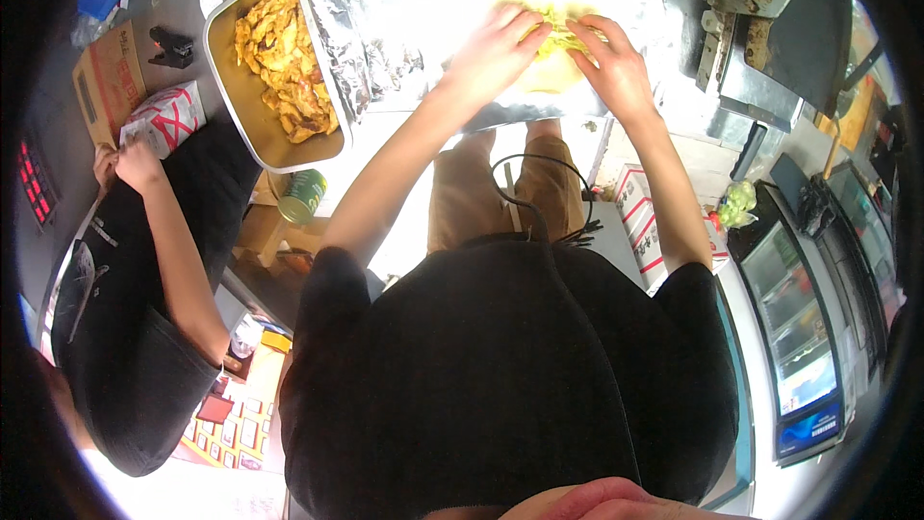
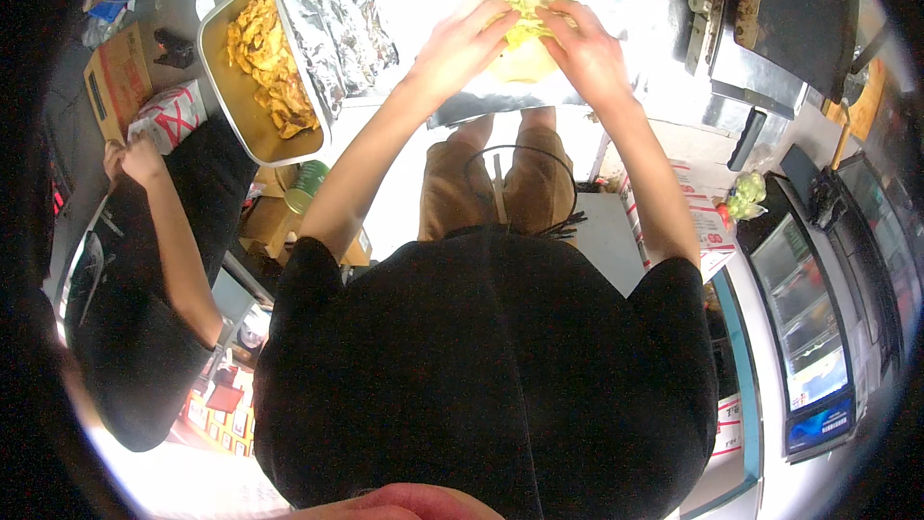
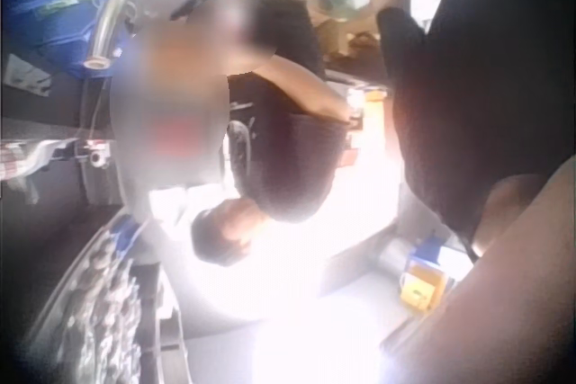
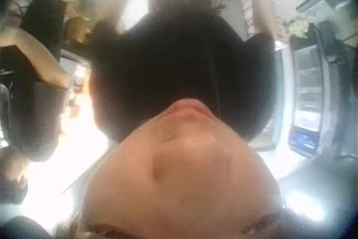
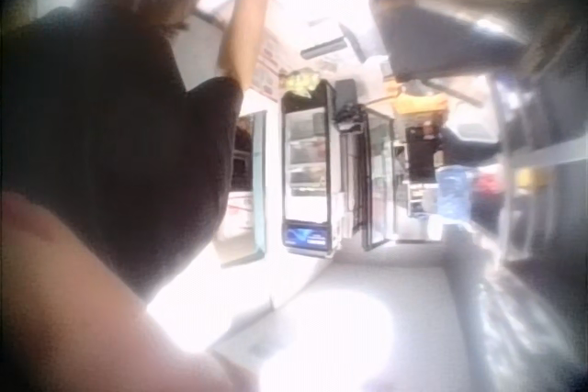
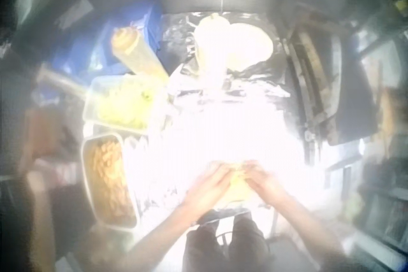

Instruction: The person assembles tacos by placing tortillas on foil, adding shredded lettuce and cooked chicken, then folding and wrapping each unit. The process repeats for multiple tacos in a commercial kitchen setting.

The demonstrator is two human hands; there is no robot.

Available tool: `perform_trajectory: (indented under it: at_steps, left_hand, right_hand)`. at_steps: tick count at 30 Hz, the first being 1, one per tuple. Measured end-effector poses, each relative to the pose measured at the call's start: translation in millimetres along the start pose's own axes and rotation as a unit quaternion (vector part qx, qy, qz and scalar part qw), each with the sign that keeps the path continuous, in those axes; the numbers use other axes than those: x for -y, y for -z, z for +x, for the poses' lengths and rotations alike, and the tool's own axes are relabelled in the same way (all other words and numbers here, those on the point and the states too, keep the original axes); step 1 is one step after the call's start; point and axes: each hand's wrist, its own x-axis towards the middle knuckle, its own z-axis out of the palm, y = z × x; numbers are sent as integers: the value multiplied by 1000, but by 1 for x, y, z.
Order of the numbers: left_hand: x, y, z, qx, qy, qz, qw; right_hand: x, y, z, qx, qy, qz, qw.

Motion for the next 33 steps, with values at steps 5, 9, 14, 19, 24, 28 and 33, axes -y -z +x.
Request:
perform_trajectory:
  at_steps: [5, 9, 14, 19, 24, 28, 33]
  left_hand:
    - [20, -17, -2, -14, 17, 20, 1000]
    - [14, -22, -1, -80, 38, 37, 995]
    - [-19, -11, -2, -139, 82, 54, 985]
    - [-61, 32, -56, -144, 140, -8, 980]
    - [-98, 69, -121, -154, 248, -89, 952]
    - [-110, 89, -170, -168, 297, -95, 935]
    - [-106, 92, -218, -234, 358, -152, 891]
  right_hand:
    - [2, 8, -6, 14, 12, -32, 999]
    - [15, 9, -1, -21, 63, 13, 998]
    - [50, 27, 2, -22, 73, -42, 996]
    - [68, 39, 0, 10, 66, -53, 996]
    - [75, 32, 12, -30, 115, -90, 989]
    - [118, 61, 18, 50, 45, -67, 995]
    - [203, 65, 84, -23, 138, 88, 986]
